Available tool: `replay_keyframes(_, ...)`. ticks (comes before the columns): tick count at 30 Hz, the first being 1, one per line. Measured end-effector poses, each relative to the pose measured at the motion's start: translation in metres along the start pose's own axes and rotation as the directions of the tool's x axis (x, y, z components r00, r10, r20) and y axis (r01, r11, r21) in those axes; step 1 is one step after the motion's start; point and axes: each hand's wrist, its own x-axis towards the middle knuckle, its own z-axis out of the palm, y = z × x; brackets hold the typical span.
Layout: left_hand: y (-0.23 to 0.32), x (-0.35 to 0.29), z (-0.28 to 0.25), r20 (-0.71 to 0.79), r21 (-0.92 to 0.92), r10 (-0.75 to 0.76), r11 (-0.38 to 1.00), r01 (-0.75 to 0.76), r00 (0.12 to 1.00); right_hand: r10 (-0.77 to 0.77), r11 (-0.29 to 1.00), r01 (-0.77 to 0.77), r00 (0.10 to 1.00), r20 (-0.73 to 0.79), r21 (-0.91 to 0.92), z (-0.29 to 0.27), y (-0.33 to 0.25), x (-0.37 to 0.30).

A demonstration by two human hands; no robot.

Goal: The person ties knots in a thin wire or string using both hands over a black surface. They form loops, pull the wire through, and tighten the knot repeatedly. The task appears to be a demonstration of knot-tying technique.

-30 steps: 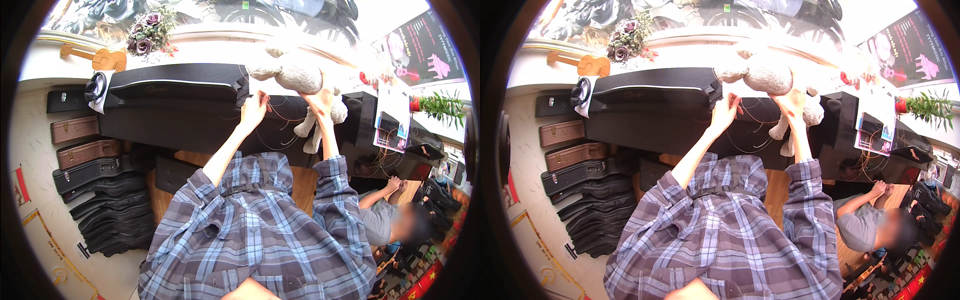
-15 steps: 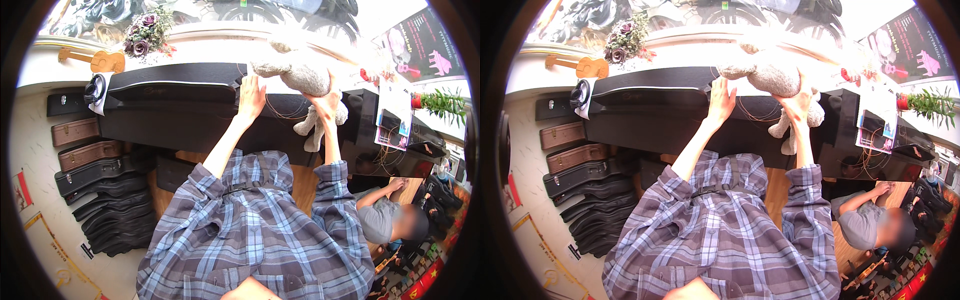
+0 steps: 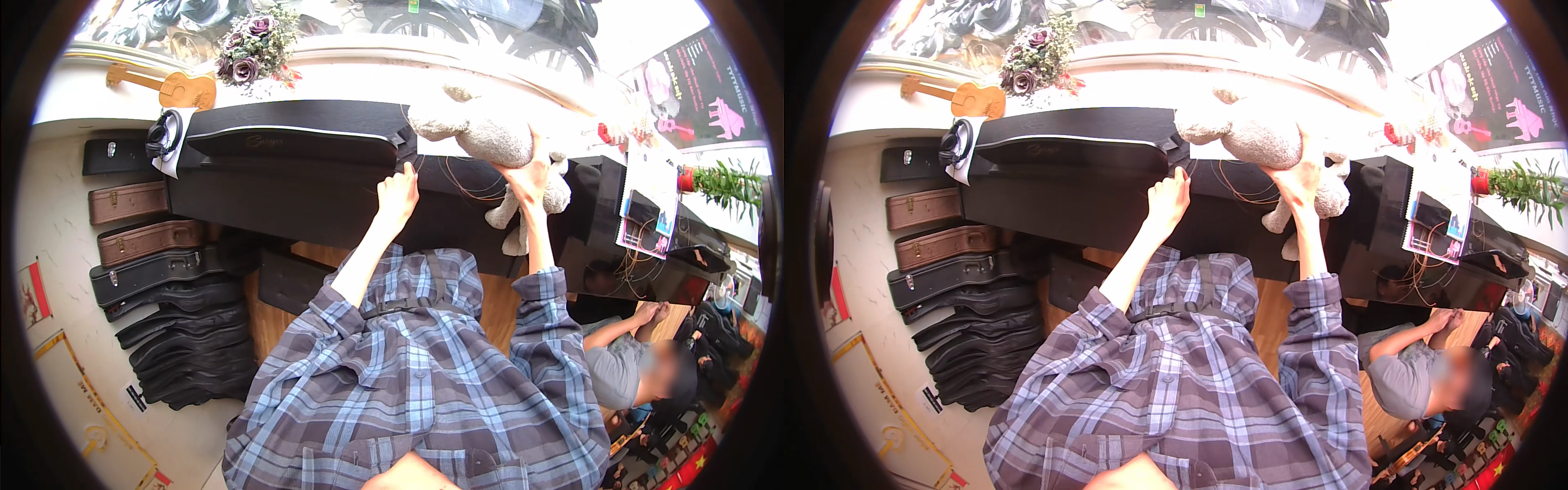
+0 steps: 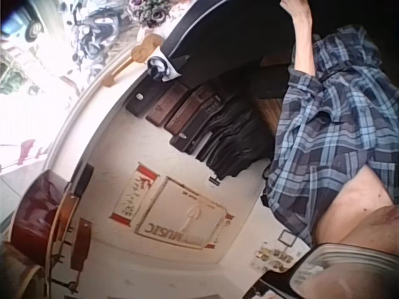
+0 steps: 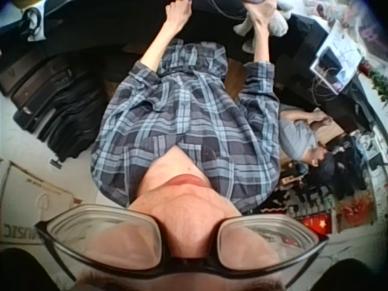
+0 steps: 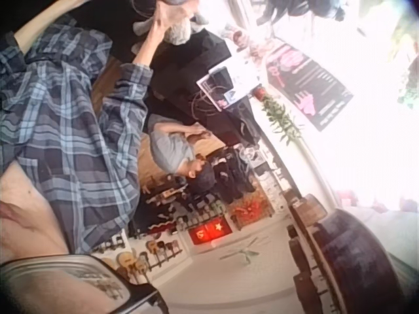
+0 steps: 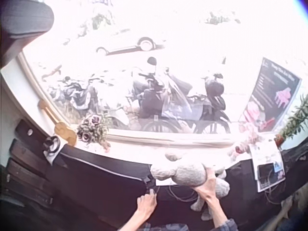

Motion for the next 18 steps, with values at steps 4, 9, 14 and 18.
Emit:
replay_keyframes(4,-0.002,0.002,-0.014,0.050,-0.055,-0.026,0.998,0.029,0.998,-0.140,0.971,0.142,0.990,0.021,-0.194,0.024,0.011,-0.001)
replay_keyframes(9,-0.007,0.007,-0.057,0.290,-0.363,-0.078,0.913,0.185,0.954,-0.173,0.968,0.173,0.985,0.013,-0.184,0.048,0.028,0.001)
replay_keyframes(14,-0.014,0.004,-0.102,0.399,-0.521,-0.040,0.812,0.262,0.916,-0.240,0.940,0.229,0.971,-0.014,-0.251,0.053,0.041,0.005)
replay_keyframes(18,-0.022,-0.005,-0.131,0.391,-0.611,-0.090,0.719,0.332,0.916,-0.259,0.935,0.250,0.966,-0.005,-0.250,0.054,0.047,0.005)
